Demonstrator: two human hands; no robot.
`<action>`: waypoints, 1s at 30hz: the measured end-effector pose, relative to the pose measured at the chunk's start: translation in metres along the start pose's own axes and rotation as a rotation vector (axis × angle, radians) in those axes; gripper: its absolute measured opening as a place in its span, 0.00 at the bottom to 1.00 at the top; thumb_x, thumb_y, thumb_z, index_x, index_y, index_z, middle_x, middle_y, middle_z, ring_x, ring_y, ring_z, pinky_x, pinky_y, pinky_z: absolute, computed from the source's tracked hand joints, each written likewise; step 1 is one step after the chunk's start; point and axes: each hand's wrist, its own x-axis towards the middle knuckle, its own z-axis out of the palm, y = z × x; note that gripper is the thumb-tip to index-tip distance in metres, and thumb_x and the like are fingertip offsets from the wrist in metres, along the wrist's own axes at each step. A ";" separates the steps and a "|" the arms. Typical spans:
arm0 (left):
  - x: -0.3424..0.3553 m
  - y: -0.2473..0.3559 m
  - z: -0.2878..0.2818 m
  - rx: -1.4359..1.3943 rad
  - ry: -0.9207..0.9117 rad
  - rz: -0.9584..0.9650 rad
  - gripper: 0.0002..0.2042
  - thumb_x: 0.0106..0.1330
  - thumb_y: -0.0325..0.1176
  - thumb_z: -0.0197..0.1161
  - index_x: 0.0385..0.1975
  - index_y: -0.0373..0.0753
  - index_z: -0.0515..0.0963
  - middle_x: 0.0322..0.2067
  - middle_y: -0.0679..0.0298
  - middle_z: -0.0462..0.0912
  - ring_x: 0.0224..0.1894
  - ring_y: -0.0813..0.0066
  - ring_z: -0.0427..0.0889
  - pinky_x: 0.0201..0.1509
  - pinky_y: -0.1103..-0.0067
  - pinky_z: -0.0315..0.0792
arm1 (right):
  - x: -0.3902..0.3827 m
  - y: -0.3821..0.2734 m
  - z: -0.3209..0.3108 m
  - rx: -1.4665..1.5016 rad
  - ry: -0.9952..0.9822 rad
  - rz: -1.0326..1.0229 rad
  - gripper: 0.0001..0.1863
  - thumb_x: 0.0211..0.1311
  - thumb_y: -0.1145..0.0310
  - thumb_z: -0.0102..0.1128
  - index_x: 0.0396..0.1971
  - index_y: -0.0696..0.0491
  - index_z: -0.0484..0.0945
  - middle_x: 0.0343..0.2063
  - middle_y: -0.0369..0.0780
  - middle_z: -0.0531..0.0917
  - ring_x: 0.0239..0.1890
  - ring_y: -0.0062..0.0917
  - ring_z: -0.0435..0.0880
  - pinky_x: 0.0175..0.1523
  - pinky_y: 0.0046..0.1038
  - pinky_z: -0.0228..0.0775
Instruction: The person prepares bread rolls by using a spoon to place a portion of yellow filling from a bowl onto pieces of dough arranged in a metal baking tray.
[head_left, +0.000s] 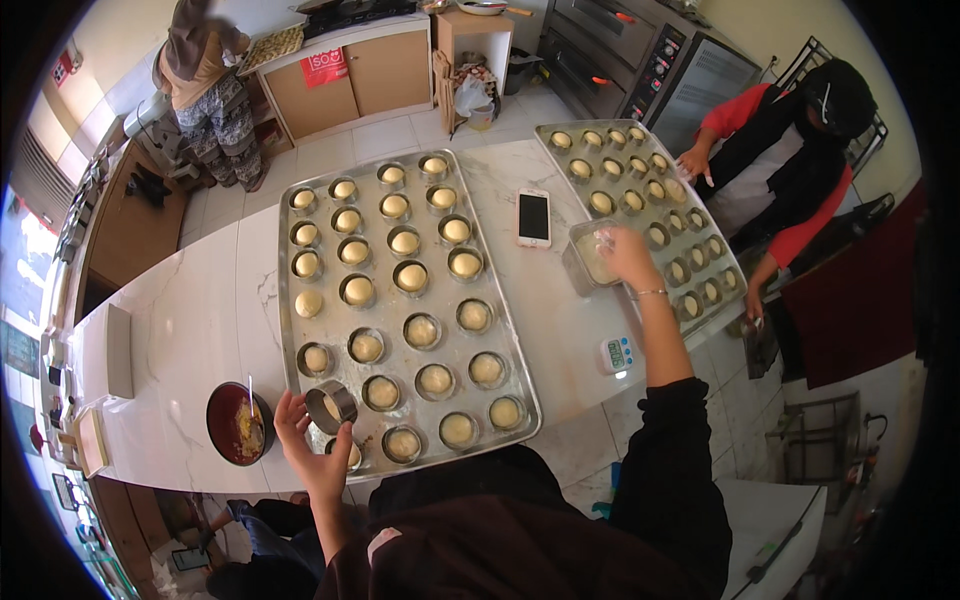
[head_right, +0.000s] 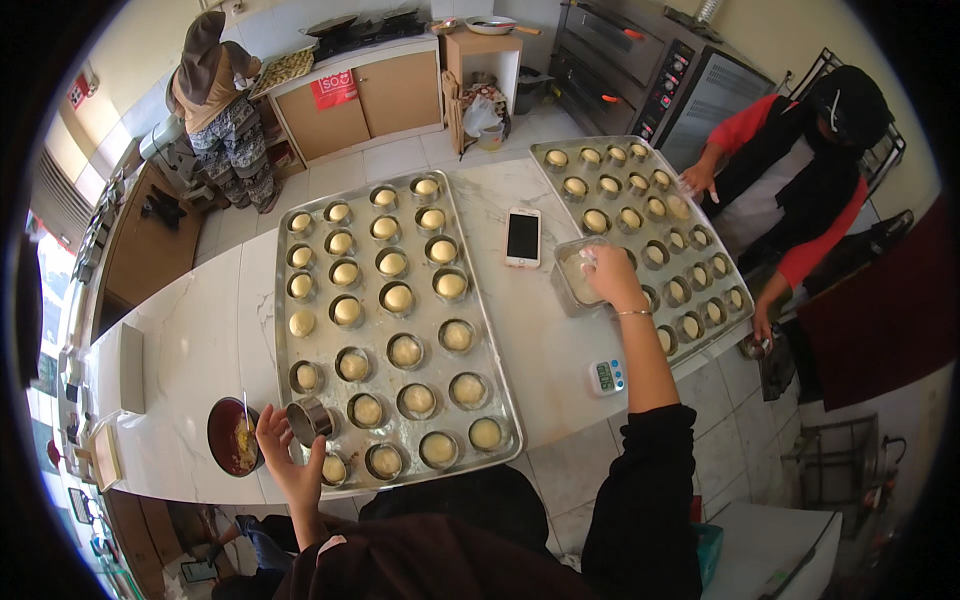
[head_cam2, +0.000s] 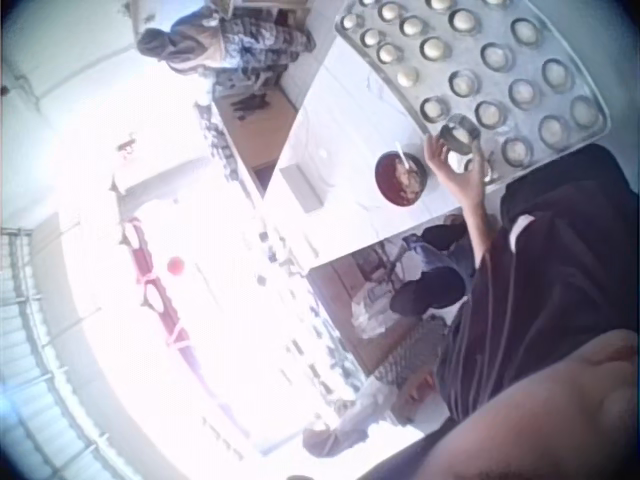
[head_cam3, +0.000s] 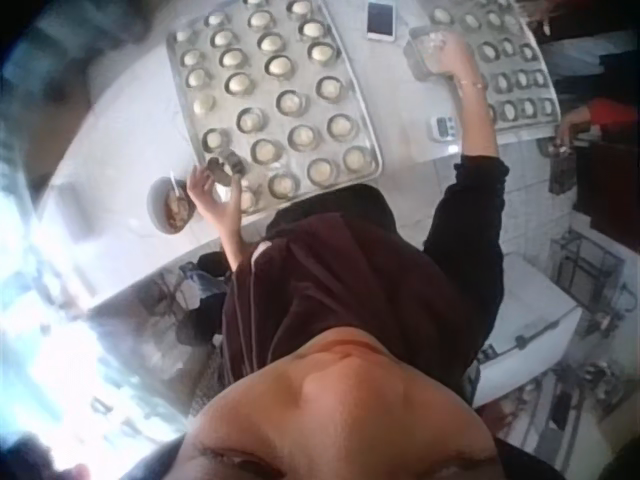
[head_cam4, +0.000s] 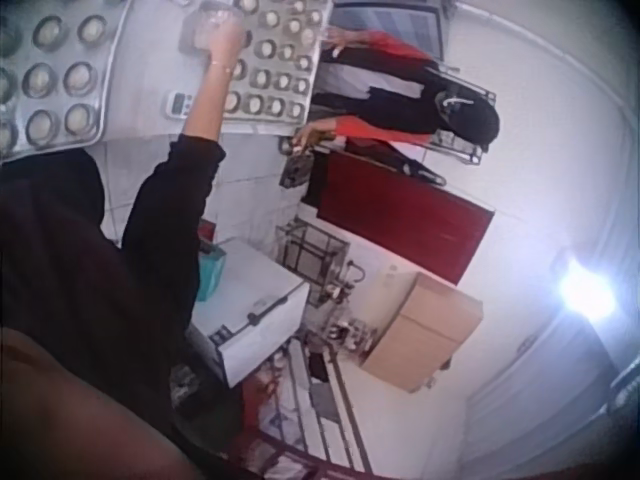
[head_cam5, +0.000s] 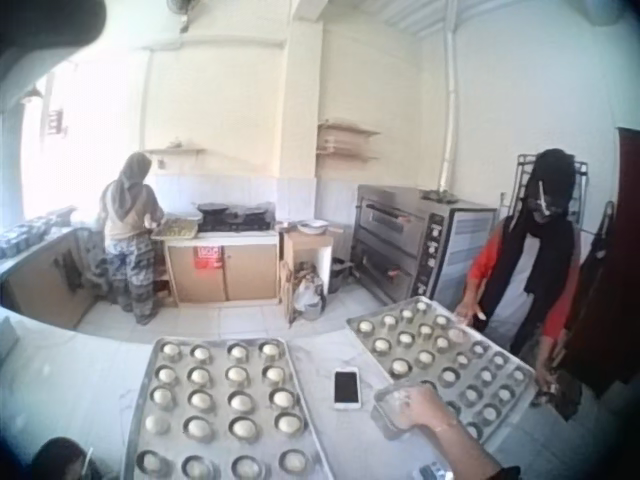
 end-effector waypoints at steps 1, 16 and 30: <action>0.001 0.001 0.000 -0.016 0.005 0.005 0.37 0.40 0.25 0.65 0.55 0.37 0.57 0.44 0.58 0.69 0.46 0.68 0.68 0.48 0.73 0.63 | -0.001 0.004 0.001 0.002 -0.008 0.003 0.12 0.42 0.70 0.60 0.29 0.58 0.78 0.28 0.50 0.78 0.33 0.42 0.77 0.41 0.34 0.69; -0.026 -0.005 -0.020 0.000 0.046 0.016 0.36 0.43 0.22 0.63 0.56 0.37 0.55 0.46 0.58 0.67 0.48 0.72 0.67 0.51 0.75 0.62 | 0.016 0.020 0.003 -0.207 -0.109 -0.075 0.09 0.40 0.68 0.62 0.22 0.58 0.77 0.23 0.49 0.78 0.28 0.43 0.77 0.35 0.36 0.69; -0.046 -0.003 -0.033 0.011 0.172 -0.034 0.38 0.39 0.25 0.66 0.55 0.37 0.57 0.46 0.58 0.69 0.47 0.70 0.69 0.49 0.74 0.64 | 0.020 0.025 -0.016 -0.012 -0.161 0.022 0.07 0.42 0.73 0.59 0.19 0.61 0.75 0.19 0.48 0.77 0.23 0.36 0.77 0.30 0.31 0.68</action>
